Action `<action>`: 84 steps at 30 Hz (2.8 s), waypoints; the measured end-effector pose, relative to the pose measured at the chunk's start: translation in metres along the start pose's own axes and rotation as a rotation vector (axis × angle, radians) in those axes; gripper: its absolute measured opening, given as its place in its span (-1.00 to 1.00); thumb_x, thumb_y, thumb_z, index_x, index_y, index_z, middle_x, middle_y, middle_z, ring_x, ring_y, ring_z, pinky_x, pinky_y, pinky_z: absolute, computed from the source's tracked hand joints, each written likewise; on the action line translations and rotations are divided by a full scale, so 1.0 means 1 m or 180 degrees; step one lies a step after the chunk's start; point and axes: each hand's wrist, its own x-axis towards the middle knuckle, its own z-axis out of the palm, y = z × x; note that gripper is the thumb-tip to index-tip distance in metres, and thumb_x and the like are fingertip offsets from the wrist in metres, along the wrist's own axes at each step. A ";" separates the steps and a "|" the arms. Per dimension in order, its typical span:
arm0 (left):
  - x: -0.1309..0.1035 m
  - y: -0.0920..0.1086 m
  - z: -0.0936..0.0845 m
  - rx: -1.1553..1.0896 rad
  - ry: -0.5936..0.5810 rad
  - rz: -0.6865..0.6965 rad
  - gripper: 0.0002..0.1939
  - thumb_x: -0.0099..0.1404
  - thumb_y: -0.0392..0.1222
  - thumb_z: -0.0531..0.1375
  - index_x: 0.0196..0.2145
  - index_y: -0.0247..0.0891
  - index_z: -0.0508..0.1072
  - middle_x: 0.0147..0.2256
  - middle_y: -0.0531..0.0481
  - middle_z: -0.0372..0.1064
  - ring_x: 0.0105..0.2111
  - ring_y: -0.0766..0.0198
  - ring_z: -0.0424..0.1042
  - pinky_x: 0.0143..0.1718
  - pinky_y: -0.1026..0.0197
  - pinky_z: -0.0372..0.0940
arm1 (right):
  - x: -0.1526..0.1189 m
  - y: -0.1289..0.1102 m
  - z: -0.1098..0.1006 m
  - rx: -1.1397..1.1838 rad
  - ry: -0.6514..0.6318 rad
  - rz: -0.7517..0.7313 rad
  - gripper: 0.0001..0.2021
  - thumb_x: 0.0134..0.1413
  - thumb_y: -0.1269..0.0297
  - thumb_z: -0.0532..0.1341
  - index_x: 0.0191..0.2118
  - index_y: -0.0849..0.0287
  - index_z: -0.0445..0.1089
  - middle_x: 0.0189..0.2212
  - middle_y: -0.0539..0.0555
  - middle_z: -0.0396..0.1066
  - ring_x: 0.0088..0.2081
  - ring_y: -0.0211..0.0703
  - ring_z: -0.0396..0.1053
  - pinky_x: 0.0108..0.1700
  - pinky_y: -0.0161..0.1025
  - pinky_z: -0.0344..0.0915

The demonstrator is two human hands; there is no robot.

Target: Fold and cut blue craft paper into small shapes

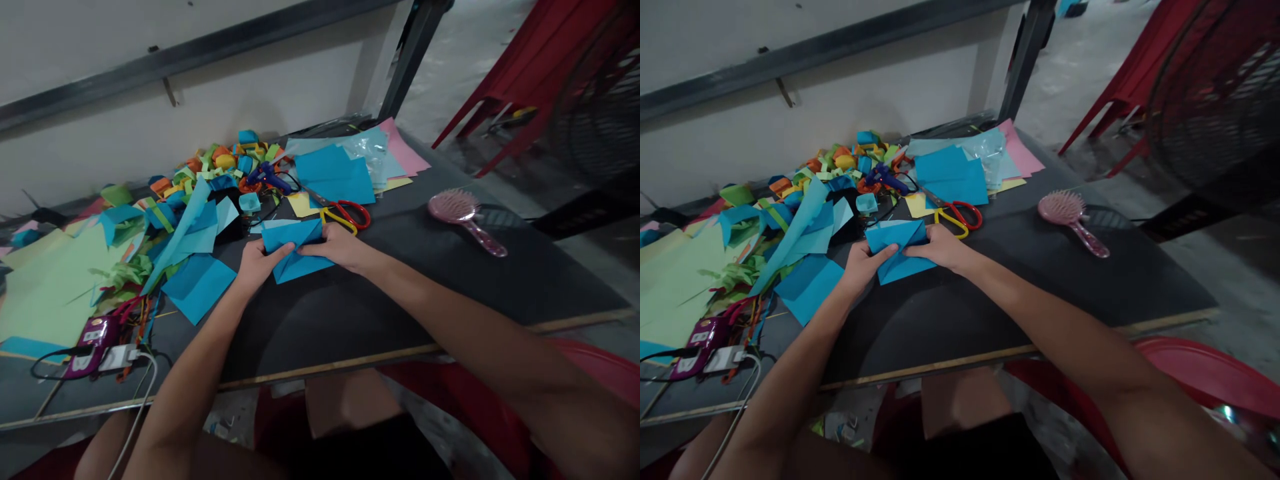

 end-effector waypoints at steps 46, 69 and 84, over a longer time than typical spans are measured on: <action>-0.007 0.012 -0.001 0.1099 0.0316 0.0889 -0.67 0.23 0.05 0.21 -0.47 -0.28 0.54 -0.50 -0.02 0.51 -0.49 0.26 0.45 -0.39 0.25 0.32 | -0.005 -0.021 -0.002 0.1025 -0.0077 -0.0389 -0.63 -0.16 -0.04 0.31 -0.31 0.16 0.44 -0.30 0.12 0.50 -0.18 0.00 0.46 -0.19 -0.14 0.44; -0.003 0.009 0.006 0.0013 0.0570 0.0208 -0.56 0.10 0.18 0.28 -0.54 -0.31 0.45 -0.64 0.00 0.42 -0.67 0.31 0.39 -0.61 0.26 0.33 | -0.005 -0.010 0.001 0.0092 0.0332 -0.0134 -0.60 -0.40 0.09 0.52 -0.41 0.27 0.54 -0.54 0.11 0.53 -0.52 -0.14 0.50 -0.50 -0.29 0.48; -0.001 0.009 0.003 -0.0065 0.0645 0.0238 -0.54 0.10 0.22 0.27 -0.55 -0.28 0.38 -0.71 0.05 0.33 -0.72 0.35 0.34 -0.72 0.34 0.15 | -0.014 -0.013 0.002 -0.0755 0.0793 -0.0894 -0.63 -0.03 -0.06 0.32 -0.34 0.20 0.55 -0.73 -0.05 0.34 -0.72 -0.23 0.34 -0.68 -0.33 0.17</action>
